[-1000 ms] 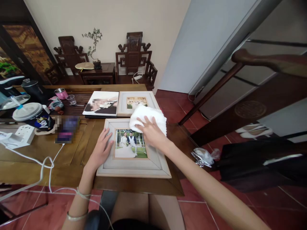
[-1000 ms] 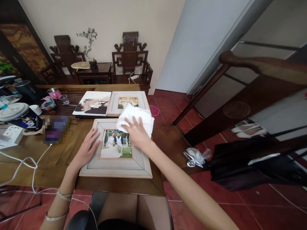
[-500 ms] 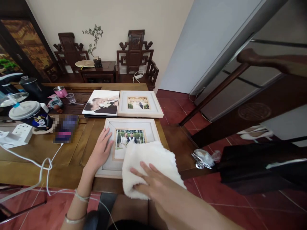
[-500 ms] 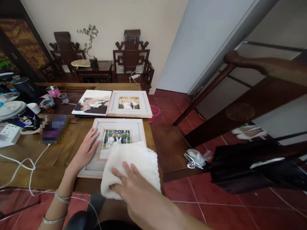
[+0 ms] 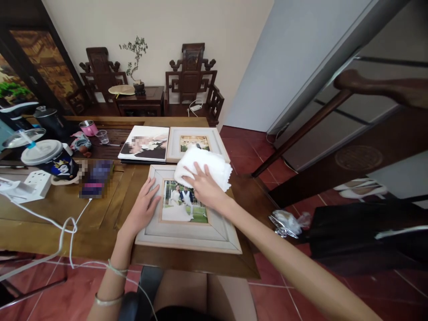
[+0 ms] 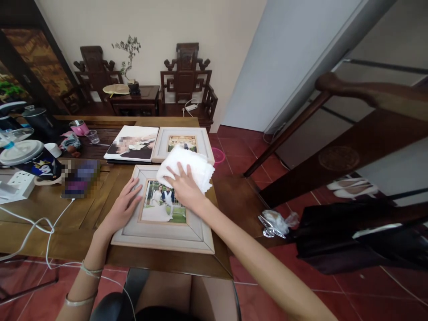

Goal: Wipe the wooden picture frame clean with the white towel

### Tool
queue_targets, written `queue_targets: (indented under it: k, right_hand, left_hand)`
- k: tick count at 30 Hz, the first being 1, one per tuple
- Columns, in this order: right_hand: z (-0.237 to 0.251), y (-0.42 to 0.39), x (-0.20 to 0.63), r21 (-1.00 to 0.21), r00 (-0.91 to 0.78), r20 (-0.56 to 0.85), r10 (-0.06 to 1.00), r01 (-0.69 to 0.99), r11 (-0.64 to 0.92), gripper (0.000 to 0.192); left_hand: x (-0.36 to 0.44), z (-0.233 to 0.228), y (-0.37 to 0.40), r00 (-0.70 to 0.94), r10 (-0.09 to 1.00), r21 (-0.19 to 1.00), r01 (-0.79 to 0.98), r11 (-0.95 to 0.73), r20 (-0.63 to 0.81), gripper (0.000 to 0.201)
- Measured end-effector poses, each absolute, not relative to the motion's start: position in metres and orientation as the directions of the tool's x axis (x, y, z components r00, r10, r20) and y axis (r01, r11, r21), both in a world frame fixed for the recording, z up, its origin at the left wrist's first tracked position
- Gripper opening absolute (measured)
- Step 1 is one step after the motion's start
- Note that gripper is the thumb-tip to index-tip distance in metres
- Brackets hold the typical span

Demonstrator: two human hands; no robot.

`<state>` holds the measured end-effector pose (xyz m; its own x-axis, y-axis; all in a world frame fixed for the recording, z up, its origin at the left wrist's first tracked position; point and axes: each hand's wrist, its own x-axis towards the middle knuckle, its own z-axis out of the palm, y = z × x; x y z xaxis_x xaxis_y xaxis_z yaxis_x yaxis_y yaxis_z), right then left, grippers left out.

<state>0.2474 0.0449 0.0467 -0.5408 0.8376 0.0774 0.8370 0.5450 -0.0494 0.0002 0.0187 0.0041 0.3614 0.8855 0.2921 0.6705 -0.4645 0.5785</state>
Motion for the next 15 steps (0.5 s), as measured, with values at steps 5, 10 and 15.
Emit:
queue_targets:
  k: [5, 10, 15]
  right_hand:
    - [0.057, 0.000, 0.240, -0.100, -0.651, -0.060, 0.757, 0.758, 0.644, 0.071]
    - [0.087, -0.063, 0.246, -0.305, -0.746, -0.221, 0.628, 0.664, 0.683, 0.073]
    - [0.092, -0.079, 0.242, -0.453, -0.814, -0.177, 0.553, 0.566, 0.688, 0.076]
  left_hand:
    - [0.000, 0.001, 0.018, 0.356, 0.877, 0.582, 0.657, -0.480, 0.322, 0.043]
    - [0.001, 0.000, 0.017, 0.358, 0.865, 0.578, 0.643, -0.502, 0.352, 0.043]
    - [0.001, 0.000, 0.016, 0.364, 0.864, 0.576, 0.644, -0.503, 0.347, 0.042]
